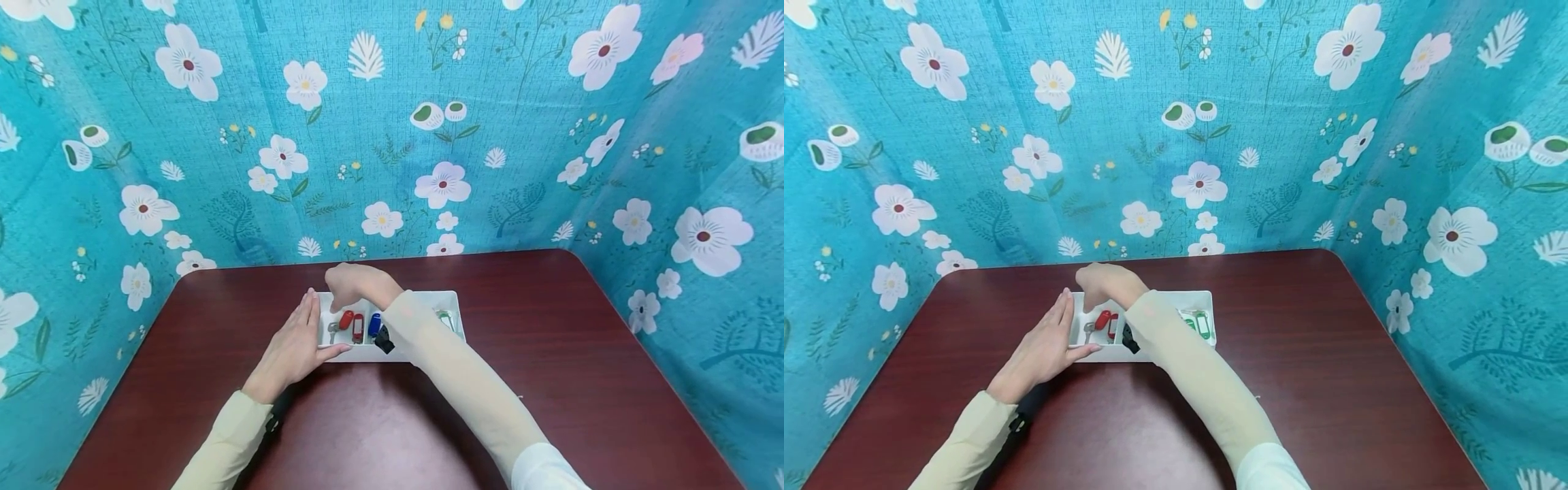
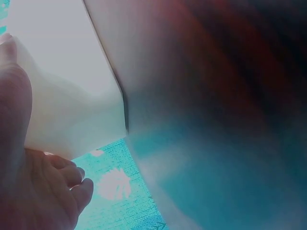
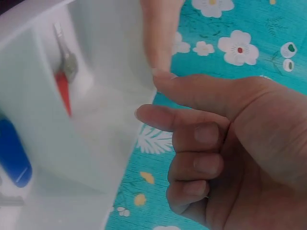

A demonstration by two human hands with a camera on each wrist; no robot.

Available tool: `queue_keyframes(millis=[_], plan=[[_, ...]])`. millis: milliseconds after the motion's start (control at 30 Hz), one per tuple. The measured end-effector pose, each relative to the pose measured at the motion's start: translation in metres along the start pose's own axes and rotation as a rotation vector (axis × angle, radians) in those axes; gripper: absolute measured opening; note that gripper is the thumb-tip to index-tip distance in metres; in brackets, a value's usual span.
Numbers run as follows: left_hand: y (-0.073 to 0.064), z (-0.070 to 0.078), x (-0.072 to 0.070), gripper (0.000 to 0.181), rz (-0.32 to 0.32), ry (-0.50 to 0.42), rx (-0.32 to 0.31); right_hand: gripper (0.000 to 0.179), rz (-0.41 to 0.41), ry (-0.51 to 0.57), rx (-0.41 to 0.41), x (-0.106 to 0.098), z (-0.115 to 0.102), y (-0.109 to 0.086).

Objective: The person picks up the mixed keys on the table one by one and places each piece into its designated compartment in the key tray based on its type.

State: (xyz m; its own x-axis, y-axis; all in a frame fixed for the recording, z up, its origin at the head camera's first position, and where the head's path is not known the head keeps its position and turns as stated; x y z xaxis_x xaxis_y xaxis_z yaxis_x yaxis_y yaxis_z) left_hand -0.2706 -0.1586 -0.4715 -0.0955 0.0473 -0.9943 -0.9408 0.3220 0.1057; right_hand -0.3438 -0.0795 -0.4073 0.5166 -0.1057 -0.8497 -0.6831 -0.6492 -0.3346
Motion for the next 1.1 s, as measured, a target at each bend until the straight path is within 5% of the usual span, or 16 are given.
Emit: queue_keyframes(millis=[833,1100], plan=[[-0.001,-0.001,-0.004,0.122,-0.013,0.008,-0.021,0.021,0.063,0.047,0.026,-0.018,-0.004,-0.045],[0.001,-0.002,-0.006,0.124,-0.101,-0.066,-0.034,0.023,0.098,0.069,0.032,-0.022,0.005,-0.067]])
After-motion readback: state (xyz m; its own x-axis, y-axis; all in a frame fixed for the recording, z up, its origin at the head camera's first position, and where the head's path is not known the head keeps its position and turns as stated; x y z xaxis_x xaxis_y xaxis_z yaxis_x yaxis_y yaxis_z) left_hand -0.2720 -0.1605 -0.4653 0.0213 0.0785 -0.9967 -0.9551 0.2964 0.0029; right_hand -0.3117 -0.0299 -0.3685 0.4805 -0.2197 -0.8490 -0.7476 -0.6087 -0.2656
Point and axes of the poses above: each hand's wrist, its own y-axis towards the middle knuckle, its own x-axis out of the palm, z = x × y, the point moved 9 cm from there along y, towards the middle knuckle, and after that the axes turned 10 degrees about y, right-handed, at the moved point
